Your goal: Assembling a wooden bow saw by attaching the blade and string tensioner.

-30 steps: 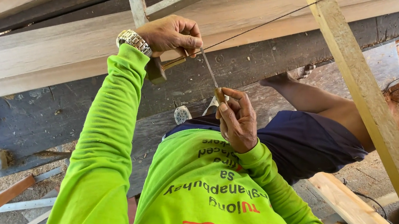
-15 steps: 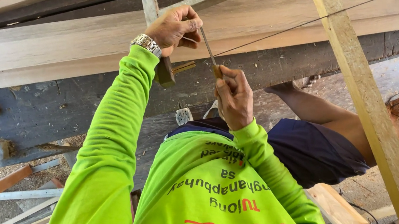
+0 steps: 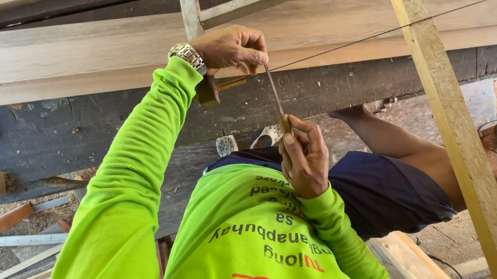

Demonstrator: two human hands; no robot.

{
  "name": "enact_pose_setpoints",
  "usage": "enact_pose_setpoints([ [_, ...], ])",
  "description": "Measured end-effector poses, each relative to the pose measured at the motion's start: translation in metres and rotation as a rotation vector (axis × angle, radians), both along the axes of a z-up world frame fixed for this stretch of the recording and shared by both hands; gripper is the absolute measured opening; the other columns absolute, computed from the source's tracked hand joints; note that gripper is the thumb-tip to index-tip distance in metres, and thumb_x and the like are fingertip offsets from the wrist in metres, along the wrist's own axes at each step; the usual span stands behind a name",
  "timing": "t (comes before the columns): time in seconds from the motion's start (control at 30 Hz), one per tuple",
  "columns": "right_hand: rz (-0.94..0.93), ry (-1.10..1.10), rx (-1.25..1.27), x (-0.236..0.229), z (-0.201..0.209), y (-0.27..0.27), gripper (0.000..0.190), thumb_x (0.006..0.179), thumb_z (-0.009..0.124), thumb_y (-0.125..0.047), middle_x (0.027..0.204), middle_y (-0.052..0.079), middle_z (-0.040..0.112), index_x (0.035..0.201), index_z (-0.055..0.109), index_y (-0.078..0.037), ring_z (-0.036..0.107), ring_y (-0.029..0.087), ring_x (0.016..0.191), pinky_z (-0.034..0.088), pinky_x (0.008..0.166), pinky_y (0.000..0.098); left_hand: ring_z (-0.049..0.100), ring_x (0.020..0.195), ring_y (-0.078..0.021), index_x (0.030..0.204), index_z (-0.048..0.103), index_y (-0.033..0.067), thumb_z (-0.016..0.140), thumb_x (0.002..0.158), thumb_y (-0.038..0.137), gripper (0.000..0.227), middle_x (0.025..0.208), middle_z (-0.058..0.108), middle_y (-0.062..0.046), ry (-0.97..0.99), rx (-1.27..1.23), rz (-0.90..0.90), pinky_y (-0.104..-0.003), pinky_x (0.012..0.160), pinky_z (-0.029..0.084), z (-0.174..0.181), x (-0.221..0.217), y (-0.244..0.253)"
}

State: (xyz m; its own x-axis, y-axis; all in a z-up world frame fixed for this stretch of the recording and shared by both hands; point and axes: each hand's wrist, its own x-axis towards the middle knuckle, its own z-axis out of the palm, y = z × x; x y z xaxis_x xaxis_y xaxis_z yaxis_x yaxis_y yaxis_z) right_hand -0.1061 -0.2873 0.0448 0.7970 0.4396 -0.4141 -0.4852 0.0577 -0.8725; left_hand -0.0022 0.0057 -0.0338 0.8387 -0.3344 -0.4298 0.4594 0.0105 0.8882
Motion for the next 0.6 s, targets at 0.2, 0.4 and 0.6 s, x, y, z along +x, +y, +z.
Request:
enact_pose_setpoints([
  [0.2,-0.006,0.027,-0.007,0.0,-0.009,0.0,0.034,0.107,0.053,-0.008,0.087,0.005,0.06,0.141,0.05,-0.003,0.039,0.0,0.052,0.031,0.043,0.0176,0.069,0.084,-0.0097,0.104,0.066,0.0078,0.069,0.1,0.026,0.019,0.093,0.071,-0.003,-0.01,0.023,-0.201,-0.027,0.075,0.056,-0.005,0.001,0.001],
  [0.4,0.037,-0.133,-0.063,0.037,-0.03,0.037,0.028,0.107,0.055,-0.007,0.077,0.002,0.056,0.134,0.053,-0.002,0.04,0.002,0.052,0.031,0.042,0.0188,0.067,0.081,-0.0126,0.099,0.062,0.0094,0.071,0.097,0.023,0.017,0.091,0.067,-0.002,0.128,-0.11,0.12,-0.032,0.075,0.059,-0.012,0.004,0.012],
  [0.6,0.049,-0.144,-0.039,0.047,-0.014,0.05,0.024,0.108,0.055,-0.006,0.078,0.002,0.058,0.132,0.052,-0.001,0.04,0.002,0.051,0.032,0.042,0.0184,0.068,0.085,-0.014,0.099,0.058,0.0095,0.066,0.101,0.021,0.014,0.093,0.065,-0.004,0.115,-0.192,0.46,-0.035,0.076,0.063,-0.008,0.005,0.013],
])
